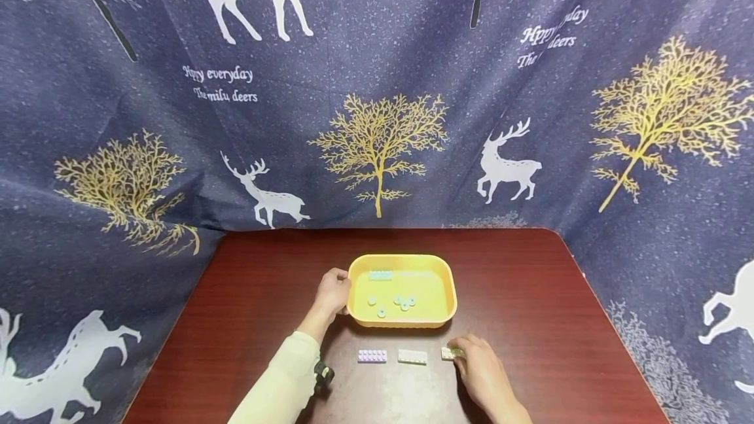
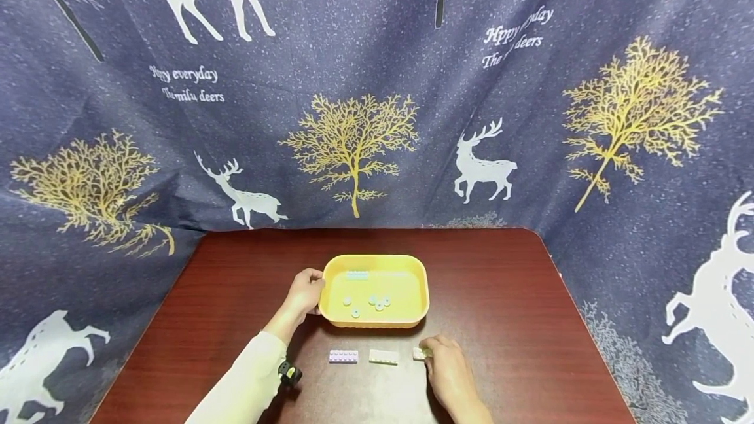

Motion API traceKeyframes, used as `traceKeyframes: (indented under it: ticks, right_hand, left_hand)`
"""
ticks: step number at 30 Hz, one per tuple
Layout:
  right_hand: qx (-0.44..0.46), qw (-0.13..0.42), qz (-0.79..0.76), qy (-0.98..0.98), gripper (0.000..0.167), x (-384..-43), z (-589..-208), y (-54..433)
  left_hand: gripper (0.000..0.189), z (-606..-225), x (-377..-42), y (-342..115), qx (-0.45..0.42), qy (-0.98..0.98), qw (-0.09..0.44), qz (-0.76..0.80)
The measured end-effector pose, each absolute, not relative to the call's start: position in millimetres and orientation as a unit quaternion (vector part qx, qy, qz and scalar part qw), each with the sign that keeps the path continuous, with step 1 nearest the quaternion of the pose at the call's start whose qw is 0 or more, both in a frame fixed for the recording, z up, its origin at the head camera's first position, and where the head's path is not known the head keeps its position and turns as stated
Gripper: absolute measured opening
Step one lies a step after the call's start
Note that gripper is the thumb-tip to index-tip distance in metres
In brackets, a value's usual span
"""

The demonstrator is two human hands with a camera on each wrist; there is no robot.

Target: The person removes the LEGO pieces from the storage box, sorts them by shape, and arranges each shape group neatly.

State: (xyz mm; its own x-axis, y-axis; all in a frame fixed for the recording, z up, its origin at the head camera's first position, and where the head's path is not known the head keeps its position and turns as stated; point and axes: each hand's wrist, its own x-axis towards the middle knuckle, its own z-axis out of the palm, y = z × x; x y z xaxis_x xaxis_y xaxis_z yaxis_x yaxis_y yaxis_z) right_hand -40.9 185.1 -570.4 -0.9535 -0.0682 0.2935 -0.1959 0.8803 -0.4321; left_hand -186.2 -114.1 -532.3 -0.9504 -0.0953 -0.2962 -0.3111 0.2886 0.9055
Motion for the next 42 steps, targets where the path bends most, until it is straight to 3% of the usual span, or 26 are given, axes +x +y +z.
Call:
traceKeyframes:
  ticks: [20, 34, 42]
  right_hand:
    - [0.063, 0.100, 0.255, -0.960, 0.027, -54.0, -543.2, 182.0]
    - [0.099, 0.167, 0.275, -0.942, 0.026, -77.8, -516.0, 175.2]
    - [0.112, 0.166, 0.277, -0.940, 0.033, -89.7, -509.2, 166.9]
  left_hand:
    - [0.030, -534.5, -185.4, -120.6, -0.128, 0.788, 0.092, 0.595]
    - [0.029, -537.4, -190.9, -119.5, -0.114, 0.786, 0.099, 0.600]
    - [0.030, -538.7, -191.5, -119.3, -0.116, 0.791, 0.099, 0.592]
